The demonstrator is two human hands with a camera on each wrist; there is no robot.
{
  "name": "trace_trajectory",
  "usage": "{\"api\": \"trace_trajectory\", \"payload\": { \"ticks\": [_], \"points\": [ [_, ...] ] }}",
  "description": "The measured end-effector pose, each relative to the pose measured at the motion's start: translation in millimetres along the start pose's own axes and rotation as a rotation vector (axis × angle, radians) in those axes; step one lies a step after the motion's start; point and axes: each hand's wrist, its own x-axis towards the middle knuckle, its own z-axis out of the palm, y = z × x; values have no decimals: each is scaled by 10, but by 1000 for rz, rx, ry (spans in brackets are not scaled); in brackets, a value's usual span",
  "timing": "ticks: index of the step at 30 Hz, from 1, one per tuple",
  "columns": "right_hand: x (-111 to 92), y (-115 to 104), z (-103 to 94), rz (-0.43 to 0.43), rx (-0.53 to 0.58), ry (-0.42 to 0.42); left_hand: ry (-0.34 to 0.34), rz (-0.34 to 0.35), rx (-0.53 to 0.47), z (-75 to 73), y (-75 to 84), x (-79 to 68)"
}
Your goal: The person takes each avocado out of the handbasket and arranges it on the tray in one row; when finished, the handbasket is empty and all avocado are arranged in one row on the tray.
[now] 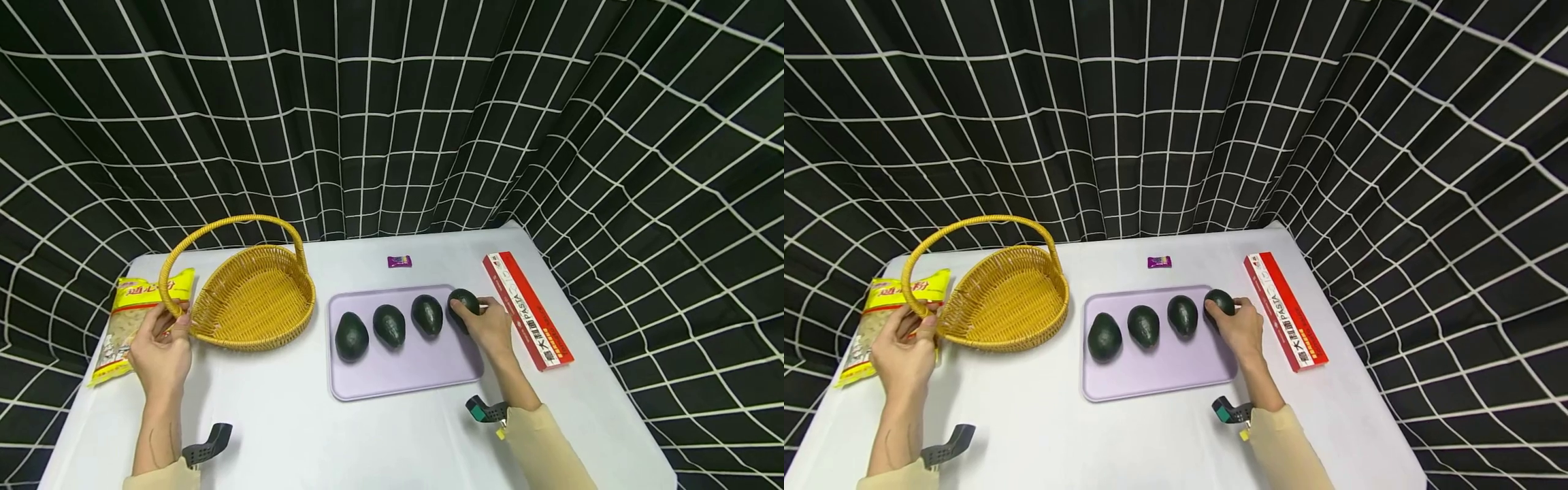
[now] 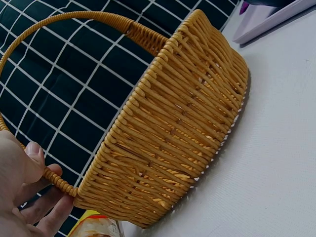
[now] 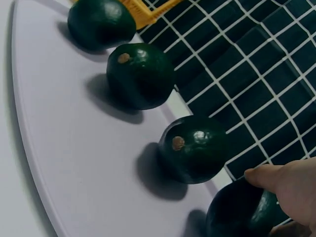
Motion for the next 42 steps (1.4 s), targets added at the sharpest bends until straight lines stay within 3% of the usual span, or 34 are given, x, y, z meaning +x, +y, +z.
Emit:
{"api": "trace_trajectory", "payload": {
  "ticks": [7, 17, 42],
  "points": [
    [-1, 21, 58, -18, -37, -50, -6, -11, -4, -20, -37, -6],
    [48, 3, 97, -31, -74, -45, -18, -52, 19, 10, -11, 21],
    [37, 57, 205, -72, 8, -44, -14, -27, 15, 8, 1, 20]
  ]
}}
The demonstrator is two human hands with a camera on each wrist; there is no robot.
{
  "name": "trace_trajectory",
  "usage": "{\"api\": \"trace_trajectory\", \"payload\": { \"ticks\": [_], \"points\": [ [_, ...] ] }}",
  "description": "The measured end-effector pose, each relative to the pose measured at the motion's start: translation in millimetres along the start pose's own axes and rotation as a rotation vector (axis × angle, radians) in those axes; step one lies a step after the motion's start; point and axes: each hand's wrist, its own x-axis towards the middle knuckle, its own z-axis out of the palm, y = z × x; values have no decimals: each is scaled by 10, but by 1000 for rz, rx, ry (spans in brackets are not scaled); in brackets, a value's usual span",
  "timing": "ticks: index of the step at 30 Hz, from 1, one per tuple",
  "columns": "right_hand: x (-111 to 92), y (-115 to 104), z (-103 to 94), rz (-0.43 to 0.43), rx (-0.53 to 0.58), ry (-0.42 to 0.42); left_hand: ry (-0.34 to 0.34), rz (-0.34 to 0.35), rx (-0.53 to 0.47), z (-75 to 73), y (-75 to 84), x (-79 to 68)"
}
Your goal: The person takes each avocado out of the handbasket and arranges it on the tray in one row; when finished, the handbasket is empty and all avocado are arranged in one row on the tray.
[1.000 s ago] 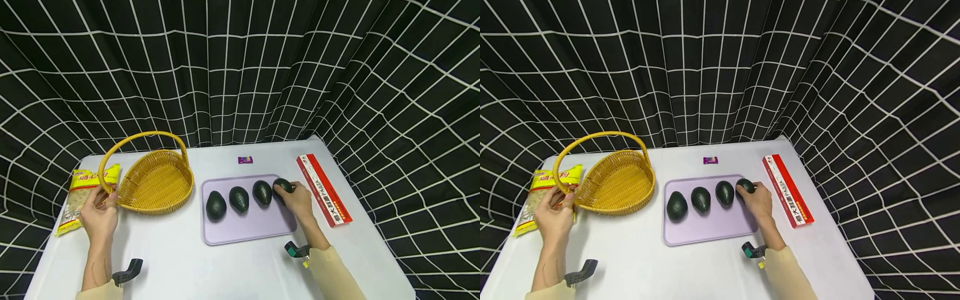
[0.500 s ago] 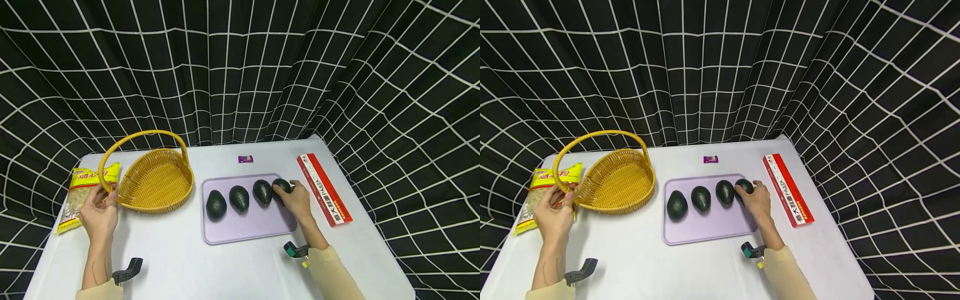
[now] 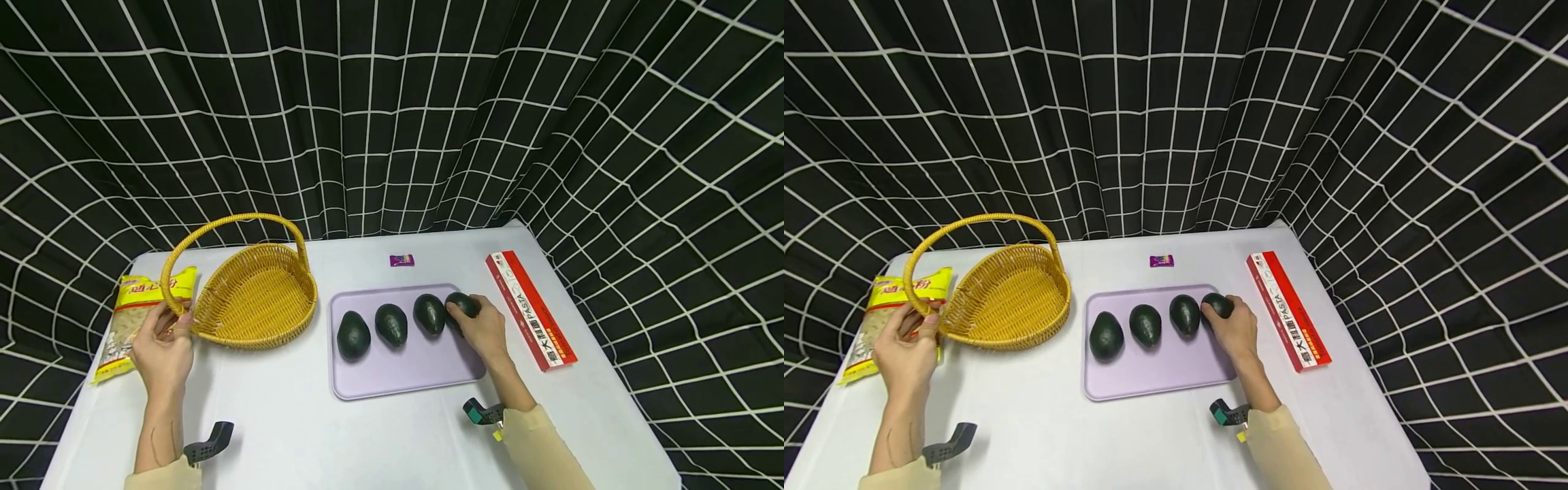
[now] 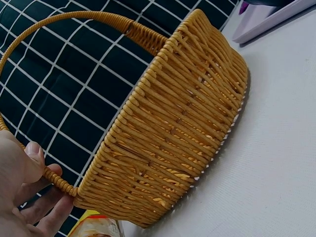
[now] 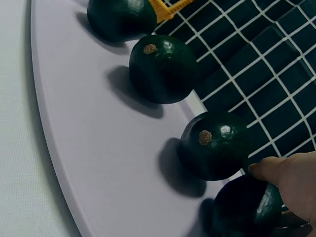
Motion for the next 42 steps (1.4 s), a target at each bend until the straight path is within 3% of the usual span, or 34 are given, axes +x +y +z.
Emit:
{"api": "trace_trajectory", "payload": {
  "ticks": [9, 23, 42],
  "points": [
    [13, -2, -13, -5, -11, -15, 2, 3, -48, 14, 6, -25],
    [12, 28, -32, -2, -4, -36, 4, 19, -24, 23, 29, -87],
    [-13, 3, -50, -18, 10, -48, -15, 8, -5, 12, 38, -57]
  ]
}}
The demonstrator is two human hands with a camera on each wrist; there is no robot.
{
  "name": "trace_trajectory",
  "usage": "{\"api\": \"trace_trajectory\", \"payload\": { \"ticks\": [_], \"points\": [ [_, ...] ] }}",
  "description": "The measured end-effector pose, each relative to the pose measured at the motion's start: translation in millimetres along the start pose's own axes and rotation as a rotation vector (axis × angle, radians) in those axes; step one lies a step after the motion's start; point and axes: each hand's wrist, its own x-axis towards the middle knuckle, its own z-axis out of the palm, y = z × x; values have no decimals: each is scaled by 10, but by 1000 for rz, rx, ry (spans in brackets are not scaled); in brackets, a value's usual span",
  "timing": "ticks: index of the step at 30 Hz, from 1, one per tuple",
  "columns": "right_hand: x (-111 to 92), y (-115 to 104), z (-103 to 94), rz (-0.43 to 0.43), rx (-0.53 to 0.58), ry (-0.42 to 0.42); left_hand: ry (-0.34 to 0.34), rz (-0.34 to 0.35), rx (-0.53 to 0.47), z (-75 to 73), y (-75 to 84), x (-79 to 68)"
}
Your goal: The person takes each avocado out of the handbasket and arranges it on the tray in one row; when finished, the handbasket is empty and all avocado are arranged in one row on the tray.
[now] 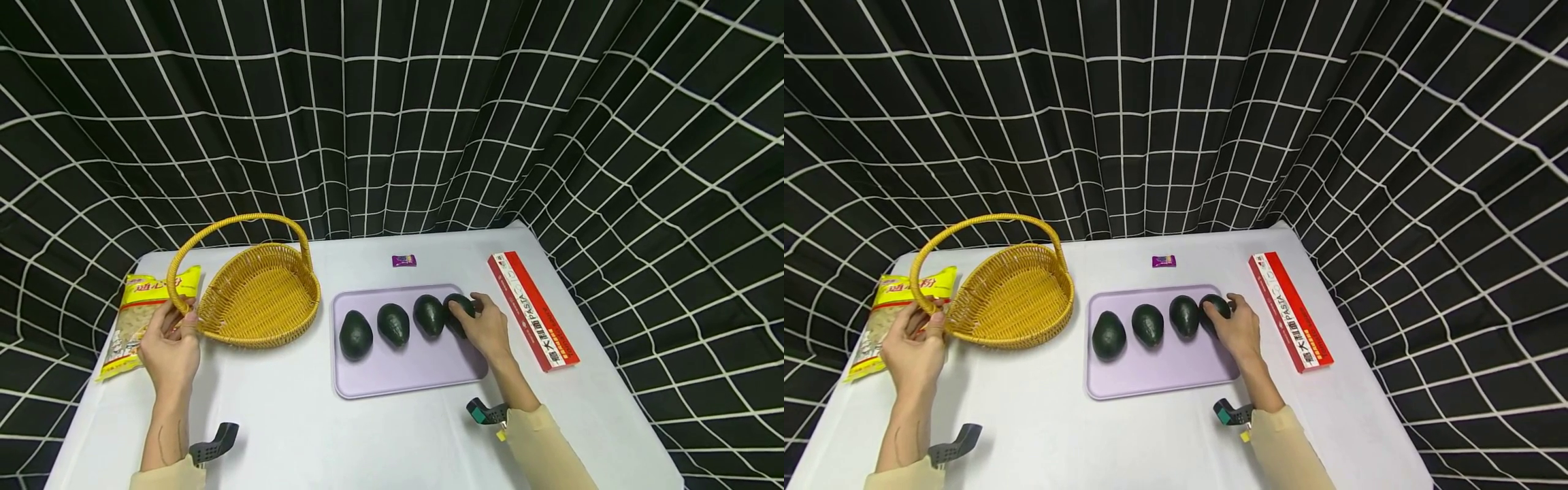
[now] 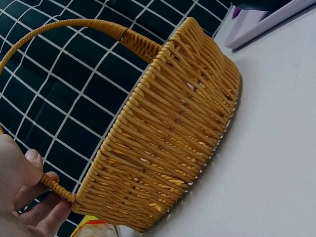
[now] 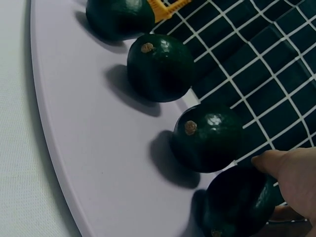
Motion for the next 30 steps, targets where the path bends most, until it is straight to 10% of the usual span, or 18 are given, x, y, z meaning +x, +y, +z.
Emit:
{"api": "trace_trajectory", "payload": {
  "ticks": [26, 30],
  "points": [
    [-22, -9, 4, 6, 15, 35, -10, -25, -17, -12, -5, -37],
    [-45, -5, -20, -9, 16, 21, 146, 105, -57, 26, 56, -159]
  ]
}}
